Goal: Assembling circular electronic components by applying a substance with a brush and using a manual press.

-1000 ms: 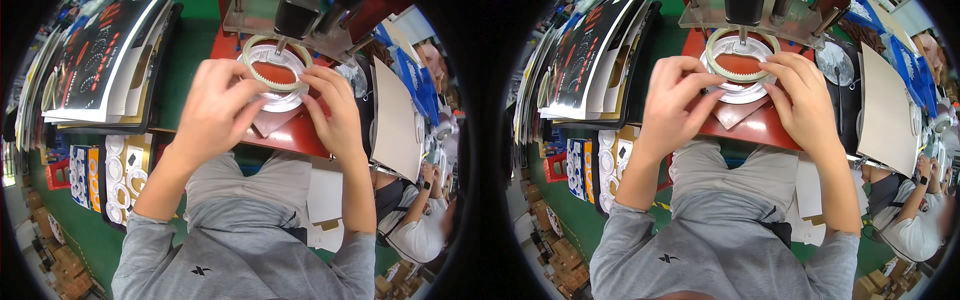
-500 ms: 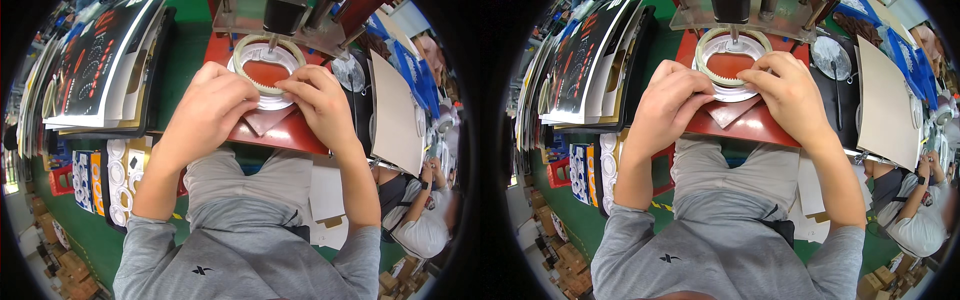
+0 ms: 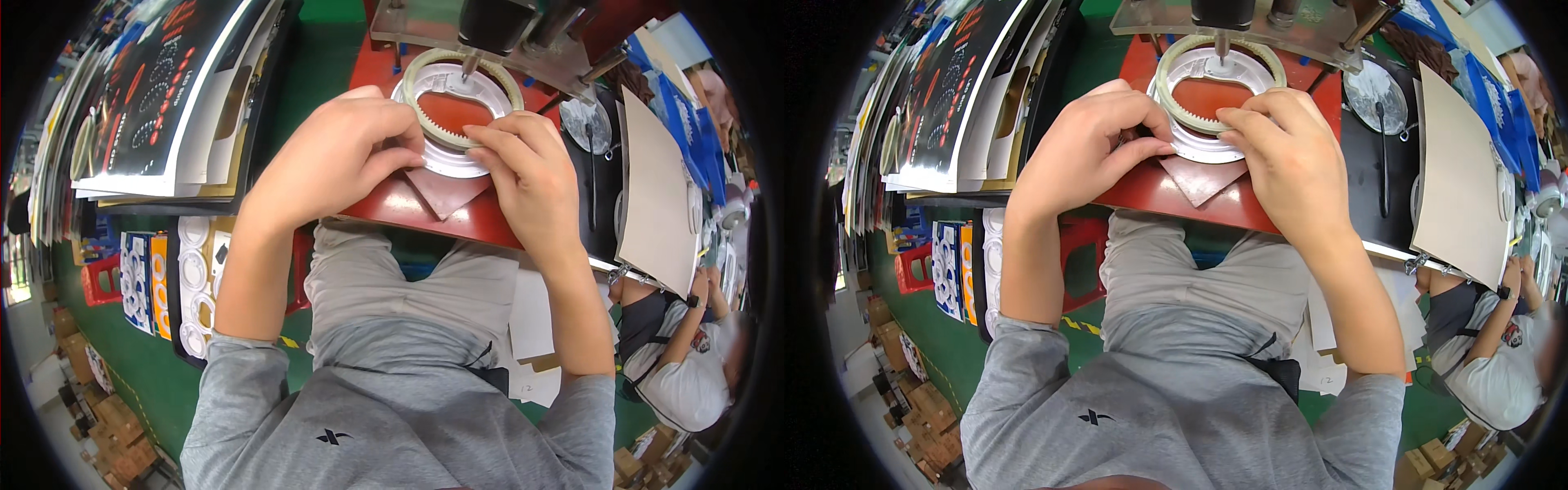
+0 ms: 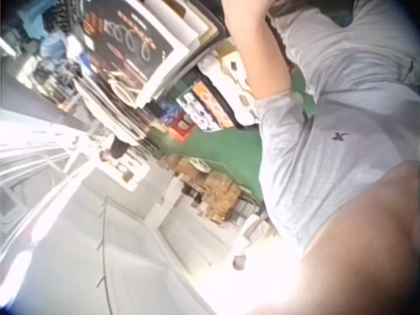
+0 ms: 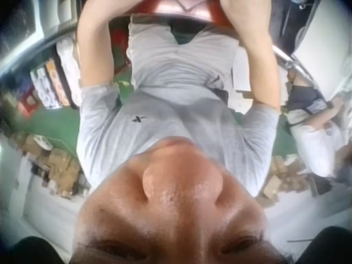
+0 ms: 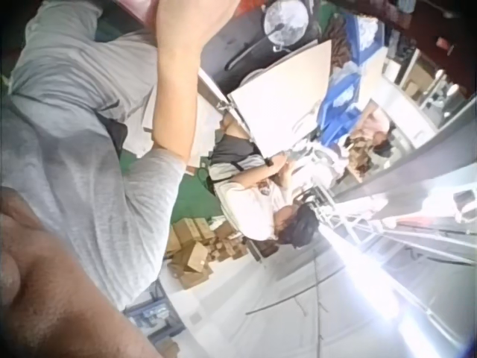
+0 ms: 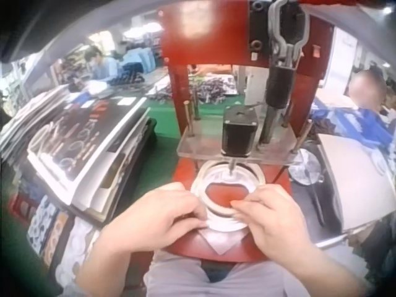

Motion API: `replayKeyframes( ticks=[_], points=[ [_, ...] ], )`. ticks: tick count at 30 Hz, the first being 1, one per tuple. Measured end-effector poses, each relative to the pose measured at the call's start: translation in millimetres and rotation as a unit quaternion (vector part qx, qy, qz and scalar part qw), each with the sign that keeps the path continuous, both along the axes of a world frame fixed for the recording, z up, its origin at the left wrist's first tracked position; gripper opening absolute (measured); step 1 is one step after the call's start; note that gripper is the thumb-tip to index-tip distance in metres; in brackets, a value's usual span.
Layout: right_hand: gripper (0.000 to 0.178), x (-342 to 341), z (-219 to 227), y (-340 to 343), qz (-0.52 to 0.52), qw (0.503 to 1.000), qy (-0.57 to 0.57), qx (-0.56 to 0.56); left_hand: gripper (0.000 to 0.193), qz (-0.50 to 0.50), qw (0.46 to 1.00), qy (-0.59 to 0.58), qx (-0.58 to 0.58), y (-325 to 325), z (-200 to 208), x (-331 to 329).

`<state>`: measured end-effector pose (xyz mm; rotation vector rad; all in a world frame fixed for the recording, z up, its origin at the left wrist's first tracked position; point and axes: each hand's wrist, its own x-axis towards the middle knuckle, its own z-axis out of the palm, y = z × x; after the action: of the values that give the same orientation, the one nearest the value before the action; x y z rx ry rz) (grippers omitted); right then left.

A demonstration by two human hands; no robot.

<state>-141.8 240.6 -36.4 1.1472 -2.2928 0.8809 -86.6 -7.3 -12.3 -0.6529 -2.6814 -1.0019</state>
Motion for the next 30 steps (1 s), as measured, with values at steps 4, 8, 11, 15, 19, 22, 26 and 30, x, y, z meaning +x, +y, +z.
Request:
replayKeyframes(
  ticks=[4,8,11,15,19,22,26,30],
  points=[
    [0.024,-1,2,2,0.008,1.0,0.003,0.007,0.01,-0.034,0.999,0.019,0.002,-5,-7,-5],
    [0.024,-4,2,3,0.017,1.0,0.004,0.016,0.013,0.009,0.993,0.119,-0.026,4,-9,8],
    [0.025,-5,3,2,0.025,1.0,0.006,0.018,0.021,0.035,0.986,0.143,-0.079,7,-16,26],
    [0.026,-5,5,1,0.031,0.999,0.033,0.022,0.027,0.073,0.985,0.146,-0.051,15,-24,34],
    [0.026,-2,6,1,0.033,0.998,0.044,0.04,0.028,0.066,0.989,0.132,0.008,9,-28,31],
    [0.026,5,5,-2,0.021,0.998,0.046,0.042,0.03,0.069,0.989,0.133,0.012,11,-34,33],
    [0.025,16,5,-10,0.012,0.998,0.05,0.03,0.034,0.106,0.983,0.152,-0.007,17,-42,42],
    [0.023,24,2,-17,-0.006,0.999,0.038,0.025,0.032,0.13,0.978,0.158,0.045,21,-52,47]
  ],
)
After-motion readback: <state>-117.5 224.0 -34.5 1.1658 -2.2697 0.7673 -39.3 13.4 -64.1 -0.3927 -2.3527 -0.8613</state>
